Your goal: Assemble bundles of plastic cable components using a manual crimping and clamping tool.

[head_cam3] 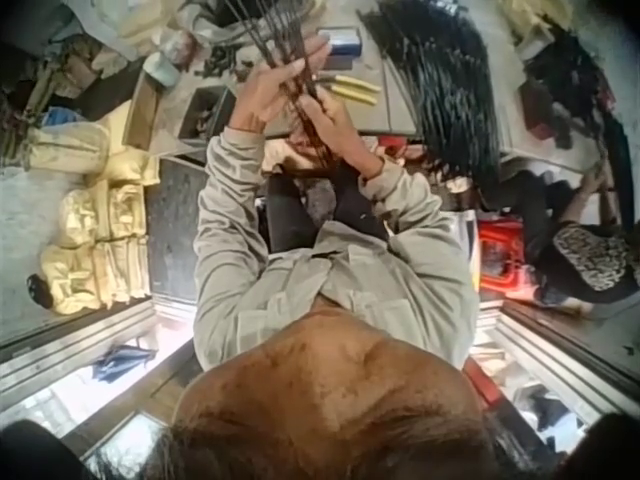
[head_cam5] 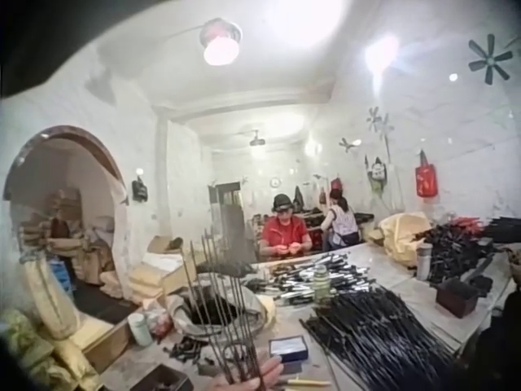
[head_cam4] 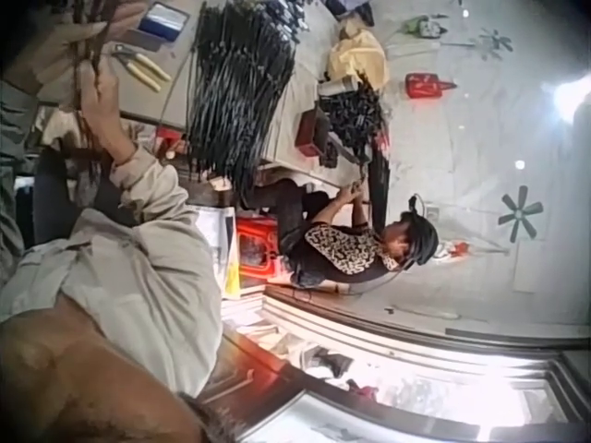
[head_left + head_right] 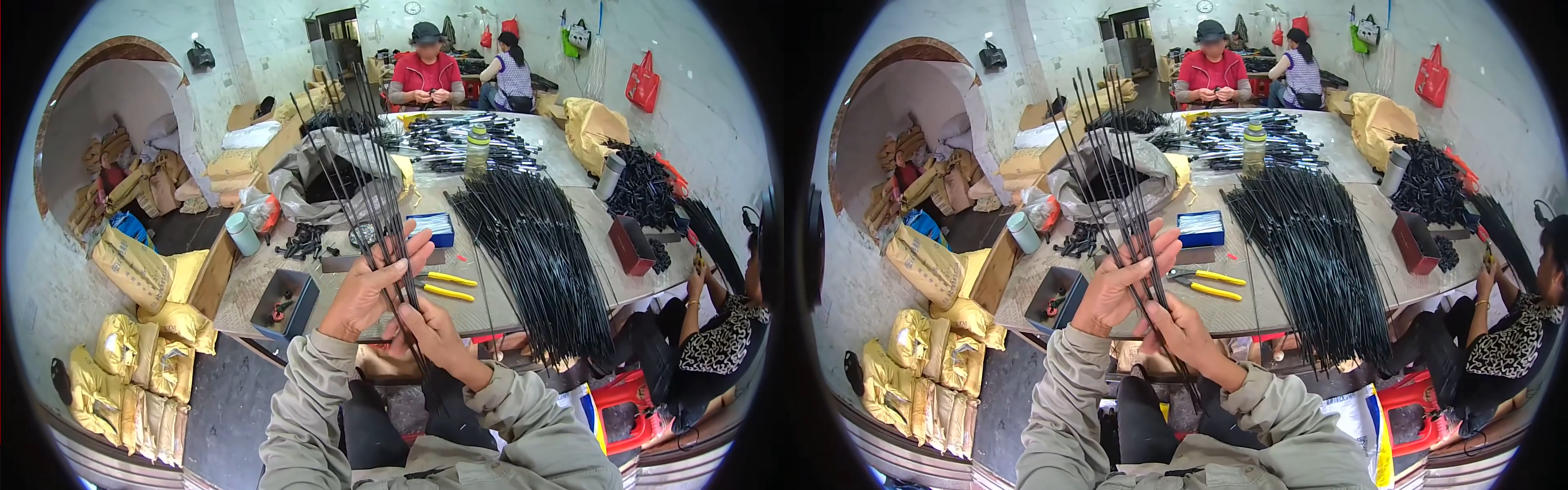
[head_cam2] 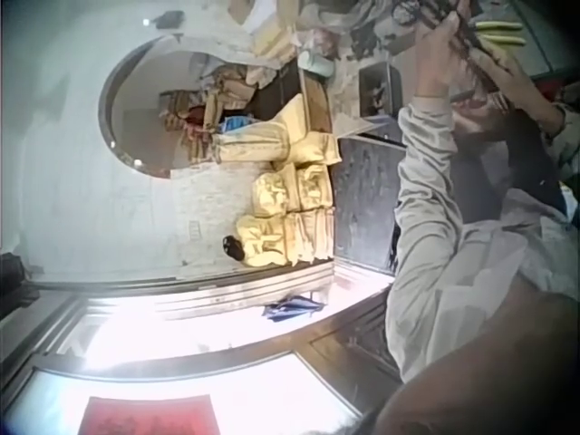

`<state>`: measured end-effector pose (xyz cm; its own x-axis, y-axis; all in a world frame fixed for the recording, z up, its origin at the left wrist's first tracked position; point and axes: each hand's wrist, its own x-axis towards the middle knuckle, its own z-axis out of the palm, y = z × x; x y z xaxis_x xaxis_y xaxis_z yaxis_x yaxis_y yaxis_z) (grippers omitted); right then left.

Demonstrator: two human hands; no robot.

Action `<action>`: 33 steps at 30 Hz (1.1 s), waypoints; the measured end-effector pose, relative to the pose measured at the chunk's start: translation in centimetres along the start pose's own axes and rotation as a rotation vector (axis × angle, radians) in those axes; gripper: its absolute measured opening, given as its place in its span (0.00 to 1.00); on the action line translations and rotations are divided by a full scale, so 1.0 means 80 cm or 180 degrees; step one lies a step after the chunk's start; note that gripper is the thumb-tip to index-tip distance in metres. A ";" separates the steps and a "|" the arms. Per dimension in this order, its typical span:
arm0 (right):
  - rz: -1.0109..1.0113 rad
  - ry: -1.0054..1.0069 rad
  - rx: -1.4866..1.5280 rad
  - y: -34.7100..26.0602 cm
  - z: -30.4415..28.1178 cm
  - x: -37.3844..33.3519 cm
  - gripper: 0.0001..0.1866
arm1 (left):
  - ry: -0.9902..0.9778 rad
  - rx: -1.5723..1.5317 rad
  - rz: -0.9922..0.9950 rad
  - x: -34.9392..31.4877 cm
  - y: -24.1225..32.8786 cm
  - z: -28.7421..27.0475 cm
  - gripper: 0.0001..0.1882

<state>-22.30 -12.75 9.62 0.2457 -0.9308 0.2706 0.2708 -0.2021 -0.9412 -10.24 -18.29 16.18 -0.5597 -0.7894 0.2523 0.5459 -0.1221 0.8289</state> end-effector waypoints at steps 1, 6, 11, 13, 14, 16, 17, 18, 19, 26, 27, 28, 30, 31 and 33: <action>0.0117 -0.0186 0.0093 0.000 -0.003 -0.003 0.13 | 0.0072 0.0015 0.0014 0.000 -0.001 0.001 0.32; 0.0599 -0.0445 0.0762 -0.017 -0.015 -0.003 0.14 | 0.0324 0.0850 -0.0446 -0.019 0.018 -0.011 0.33; 0.0518 -0.0458 0.0245 -0.064 -0.032 -0.012 0.14 | 0.1257 0.3921 0.0101 -0.047 0.019 -0.010 0.28; 0.0798 -0.0909 0.0324 -0.068 -0.017 -0.024 0.15 | 0.1937 0.4461 0.2063 -0.055 0.009 -0.008 0.23; 0.0946 -0.1141 0.0358 -0.070 -0.010 -0.030 0.16 | 0.2009 0.4463 0.2043 -0.056 0.005 -0.011 0.23; 0.1107 -0.1224 0.0380 -0.076 0.002 -0.043 0.16 | 0.1402 0.2924 0.1106 -0.057 0.001 -0.027 0.21; 0.1216 -0.1239 0.0395 -0.079 0.006 -0.048 0.17 | 0.1115 0.2140 0.0713 -0.058 0.004 -0.030 0.19; 0.1333 -0.1267 0.0408 -0.078 0.008 -0.049 0.18 | 0.1010 0.2625 0.0846 -0.056 0.005 -0.028 0.19; 0.1389 -0.1426 0.0397 -0.074 0.007 -0.051 0.18 | 0.0913 0.3120 0.0956 -0.053 0.006 -0.025 0.19; 0.1297 -0.1094 0.0391 -0.069 0.020 -0.062 0.21 | 0.0755 0.3559 0.1012 -0.041 0.003 -0.042 0.08; 0.1266 -0.0972 0.0464 -0.065 0.025 -0.062 0.21 | 0.0784 0.3505 0.1011 -0.043 0.006 -0.042 0.08; 0.1234 -0.0841 0.0541 -0.061 0.029 -0.061 0.20 | 0.0804 0.3453 0.1005 -0.046 0.008 -0.042 0.07; 0.1202 -0.0698 0.0625 -0.056 0.029 -0.057 0.20 | 0.0919 0.3444 0.0961 -0.046 0.016 -0.036 0.08; 0.1175 -0.0629 0.0576 -0.054 0.025 -0.053 0.19 | 0.0998 0.3424 0.0923 -0.044 0.021 -0.032 0.08; 0.1121 -0.0454 0.0483 -0.051 0.017 -0.045 0.18 | 0.1035 0.3388 0.0860 -0.039 0.018 -0.031 0.08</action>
<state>-23.05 -8.15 12.78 0.4718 -0.8813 -0.0275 0.2786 0.1785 -0.9437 -6.14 -17.52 15.33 -0.2320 -0.8495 0.4739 -0.2676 0.5241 0.8085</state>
